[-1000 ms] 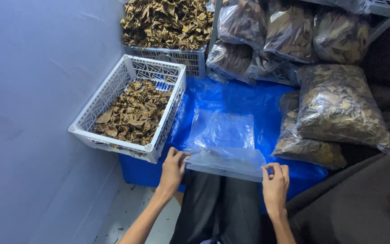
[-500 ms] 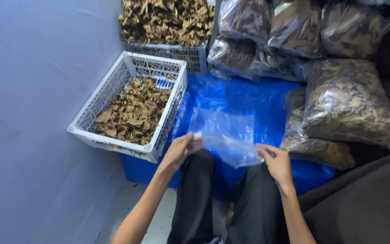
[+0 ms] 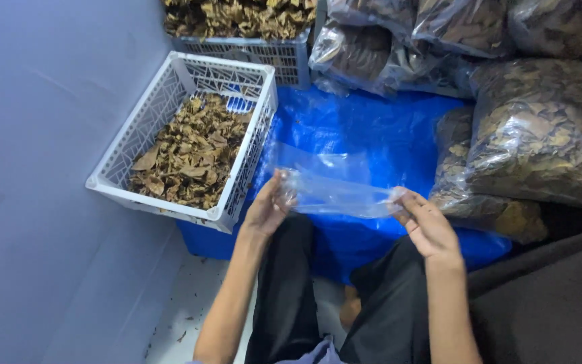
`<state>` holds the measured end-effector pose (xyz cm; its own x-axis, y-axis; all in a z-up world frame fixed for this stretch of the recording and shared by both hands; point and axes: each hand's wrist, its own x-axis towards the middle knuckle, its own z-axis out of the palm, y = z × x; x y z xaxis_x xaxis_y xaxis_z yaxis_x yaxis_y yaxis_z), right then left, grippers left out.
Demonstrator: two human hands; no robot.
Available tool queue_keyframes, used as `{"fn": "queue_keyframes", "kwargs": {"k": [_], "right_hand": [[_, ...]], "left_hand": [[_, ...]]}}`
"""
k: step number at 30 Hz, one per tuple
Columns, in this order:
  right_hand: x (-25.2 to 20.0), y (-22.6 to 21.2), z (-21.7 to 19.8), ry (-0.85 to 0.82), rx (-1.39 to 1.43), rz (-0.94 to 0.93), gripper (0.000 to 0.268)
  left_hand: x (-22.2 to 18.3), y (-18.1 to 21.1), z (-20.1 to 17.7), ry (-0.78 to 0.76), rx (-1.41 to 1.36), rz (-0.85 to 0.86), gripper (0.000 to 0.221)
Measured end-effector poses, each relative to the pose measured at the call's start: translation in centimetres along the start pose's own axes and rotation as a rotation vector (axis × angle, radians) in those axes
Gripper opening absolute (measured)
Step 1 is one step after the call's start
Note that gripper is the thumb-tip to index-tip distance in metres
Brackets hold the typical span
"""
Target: The person picks up handfuls of dried leaves from a white plastic crate and puts them into a clear plastic bag resting on a blue surface.
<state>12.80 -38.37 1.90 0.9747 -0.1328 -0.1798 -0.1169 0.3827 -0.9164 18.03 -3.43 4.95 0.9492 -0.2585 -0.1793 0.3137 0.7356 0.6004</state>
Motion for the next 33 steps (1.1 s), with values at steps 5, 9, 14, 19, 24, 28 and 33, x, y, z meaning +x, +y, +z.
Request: {"fn": "queue_keyframes", "kwargs": {"k": [5,9,14,19,24,28,33], "right_hand": [[0.9,-0.2,-2.2,-0.190,0.150,0.215,0.034],[-1.0,-0.5,0.0,-0.361,0.310,0.228,0.036],[-0.3,-2.3,3.1,-0.230,0.708,0.024,0.022],[0.0,-2.9,2.9,-0.208,0.740,0.023,0.016],[-2.9,-2.0,3.9,-0.294,0.495,0.154,0.032],[-3.2,-3.2,3.6,-0.344,0.458,0.150,0.064],[-4.4,-3.1,5.2,-0.059,-0.936,-0.301,0.069]], "left_hand": [[-0.9,1.4,-1.0,-0.021,0.440,0.030,0.025],[-0.9,1.9,-2.6,0.020,0.012,-0.070,0.025],[-1.5,0.1,-0.8,0.135,-0.172,-0.075,0.022],[-2.6,1.8,0.7,-0.008,0.040,-0.037,0.038],[-3.9,2.7,2.6,-0.167,0.193,-0.057,0.044],[-1.9,0.3,-1.4,-0.100,0.186,-0.049,0.034],[-4.2,-0.2,1.1,-0.077,1.007,0.127,0.097]]}}
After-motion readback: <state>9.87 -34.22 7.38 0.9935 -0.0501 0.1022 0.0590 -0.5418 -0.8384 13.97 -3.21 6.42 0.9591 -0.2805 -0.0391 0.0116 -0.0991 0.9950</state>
